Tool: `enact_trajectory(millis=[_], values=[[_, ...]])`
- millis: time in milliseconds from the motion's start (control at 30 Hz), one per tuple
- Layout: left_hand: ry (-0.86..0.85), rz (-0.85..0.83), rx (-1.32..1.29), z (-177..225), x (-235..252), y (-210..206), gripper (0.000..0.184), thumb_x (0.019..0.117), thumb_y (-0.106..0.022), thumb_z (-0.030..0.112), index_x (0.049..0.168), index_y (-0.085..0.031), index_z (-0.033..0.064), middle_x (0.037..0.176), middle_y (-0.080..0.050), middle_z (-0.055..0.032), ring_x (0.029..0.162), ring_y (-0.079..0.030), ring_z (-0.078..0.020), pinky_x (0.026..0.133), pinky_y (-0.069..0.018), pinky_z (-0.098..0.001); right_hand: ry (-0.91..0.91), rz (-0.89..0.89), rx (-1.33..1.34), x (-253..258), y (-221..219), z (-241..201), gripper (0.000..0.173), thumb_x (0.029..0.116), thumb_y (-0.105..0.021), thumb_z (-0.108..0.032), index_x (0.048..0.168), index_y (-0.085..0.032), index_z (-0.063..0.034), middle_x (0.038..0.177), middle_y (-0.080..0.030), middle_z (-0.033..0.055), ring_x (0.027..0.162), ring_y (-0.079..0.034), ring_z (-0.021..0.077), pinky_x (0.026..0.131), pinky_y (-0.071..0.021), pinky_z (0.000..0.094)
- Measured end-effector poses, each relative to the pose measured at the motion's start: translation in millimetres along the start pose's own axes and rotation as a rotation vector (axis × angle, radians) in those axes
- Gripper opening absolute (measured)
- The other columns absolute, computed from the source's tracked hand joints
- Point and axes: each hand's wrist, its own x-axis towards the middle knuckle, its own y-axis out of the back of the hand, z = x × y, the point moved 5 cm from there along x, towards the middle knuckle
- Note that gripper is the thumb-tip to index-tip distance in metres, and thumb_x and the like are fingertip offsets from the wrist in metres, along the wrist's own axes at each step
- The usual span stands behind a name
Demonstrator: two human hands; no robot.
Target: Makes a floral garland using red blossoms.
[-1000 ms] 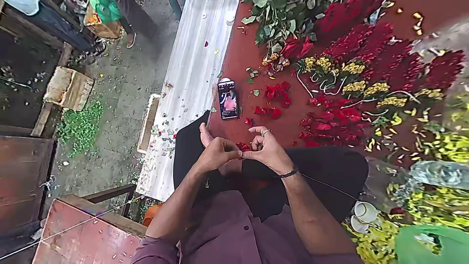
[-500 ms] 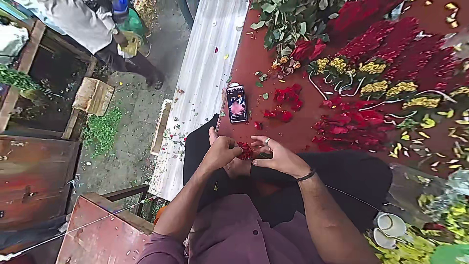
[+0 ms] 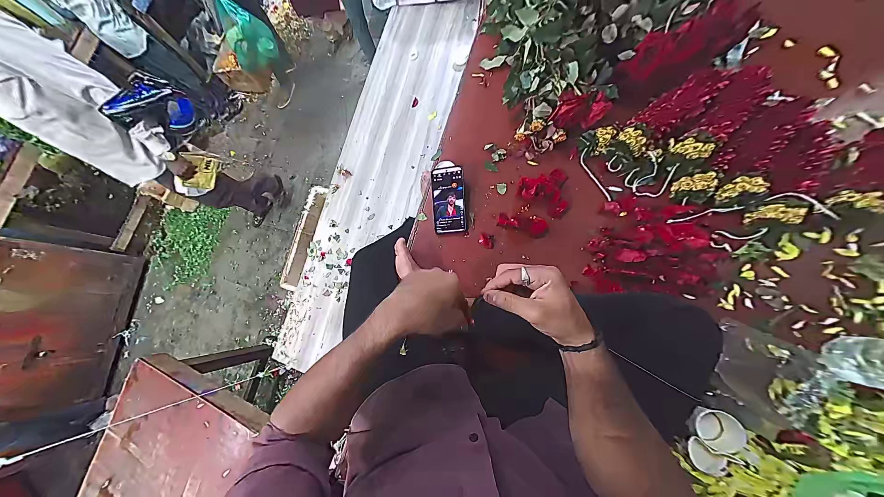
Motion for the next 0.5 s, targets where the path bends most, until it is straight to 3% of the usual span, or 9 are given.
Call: enact_trajectory(millis=[67,100,167,200,267,300,367,433,500], values=[[-0.347,-0.107,-0.138,32.8,-9.5,4.4,0.015,0.0937,-0.071,0.018,0.087,-0.075,0.0051,0.076,-0.07,-0.0057,0.069,-0.065,-0.0163,0.065,-0.0545,-0.042,0.033,-0.058,0.148,1.5,3.7,1.1,0.009,0.0905,-0.077,-0.014,0.092,-0.078,-0.0053,0.086,-0.071,0.0007,0.078,-0.067,0.0079,0.071,-0.0588,0.0242],[-0.494,-0.074,-0.273,44.8,-11.1,10.4,0.013,0.0936,-0.071,0.014,0.088,-0.074,0.0029,0.076,-0.069,-0.0034,0.068,-0.062,-0.0098,0.064,-0.0527,-0.0324,-0.025,-0.053,0.229,1.8,3.8,-2.6,0.004,0.0886,-0.077,-0.011,0.09,-0.078,-0.0065,0.085,-0.071,-0.0008,0.077,-0.066,0.006,0.072,-0.0581,0.0234],[-0.619,0.084,-0.51,55.3,-6.4,25.6,0.013,0.0961,-0.069,0.011,0.092,-0.074,0.0,0.083,-0.071,-0.0032,0.075,-0.066,-0.0054,0.07,-0.0568,-0.0255,-0.325,0.091,0.29,0.8,1.9,-23.5,0.01,0.0833,-0.072,0.0,0.079,-0.071,-0.009,0.073,-0.066,-0.0042,0.069,-0.061,0.0021,0.069,-0.0547,0.0207],[-0.605,0.184,-0.584,54.1,-1.2,31.1,0.014,0.0975,-0.068,0.01,0.092,-0.074,-0.0006,0.082,-0.072,-0.0044,0.074,-0.067,-0.0073,0.069,-0.0586,-0.027,-0.395,0.154,0.308,-0.8,0.0,-28.4,0.013,0.0861,-0.07,0.003,0.08,-0.068,-0.0086,0.073,-0.065,-0.0032,0.069,-0.062,0.0035,0.07,-0.0554,0.0214],[-0.465,0.403,-0.591,42.3,10.2,36.3,0.018,0.1008,-0.064,0.015,0.089,-0.069,0.0022,0.074,-0.067,-0.0041,0.064,-0.064,-0.011,0.06,-0.0567,-0.0312,-0.097,0.098,0.465,-4.3,-0.8,0.8,0.01,0.0875,-0.075,-0.003,0.096,-0.075,-0.0082,0.085,-0.073,0.0014,0.074,-0.068,0.008,0.071,-0.0591,0.0259],[-0.359,0.522,-0.51,32.7,15.4,36.7,0.02,0.1012,-0.063,0.019,0.089,-0.069,0.0049,0.072,-0.065,-0.0025,0.061,-0.061,-0.0117,0.056,-0.0546,-0.0333,0.007,0.052,0.468,-3.4,-0.8,9.2,0.008,0.0905,-0.075,-0.008,0.098,-0.079,-0.0082,0.089,-0.076,0.0017,0.074,-0.069,0.0068,0.07,-0.0596,0.0247],[-0.14,0.676,-0.356,8.4,25.7,30.9,0.02,0.1004,-0.062,0.025,0.09,-0.069,0.0094,0.07,-0.063,-0.0014,0.06,-0.06,-0.0145,0.056,-0.0532,-0.0392,0.046,0.051,0.389,-1.1,-0.1,10.2,0.009,0.0933,-0.073,-0.011,0.094,-0.08,-0.0071,0.086,-0.075,0.0016,0.07,-0.066,0.0053,0.066,-0.0576,0.023],[0.008,0.702,-0.347,-14.9,33.4,19.3,0.022,0.1009,-0.062,0.027,0.091,-0.071,0.0106,0.07,-0.067,-0.0018,0.06,-0.064,-0.0152,0.058,-0.0567,-0.0423,-0.002,0.094,0.216,1.7,-2.2,10.1,0.009,0.0927,-0.072,-0.01,0.092,-0.08,-0.0052,0.083,-0.074,0.002,0.067,-0.064,0.0063,0.063,-0.0559,0.0238],[0.092,0.696,-0.436,-29.6,35.9,5.4,0.024,0.1011,-0.062,0.027,0.089,-0.072,0.009,0.069,-0.066,-0.0035,0.061,-0.063,-0.0165,0.059,-0.0547,-0.0424,-0.041,0.08,0.018,3.3,-14.5,17.1,0.01,0.0925,-0.072,-0.012,0.09,-0.079,-0.0062,0.084,-0.074,0.0004,0.071,-0.067,0.0065,0.067,-0.0586,0.0259]])
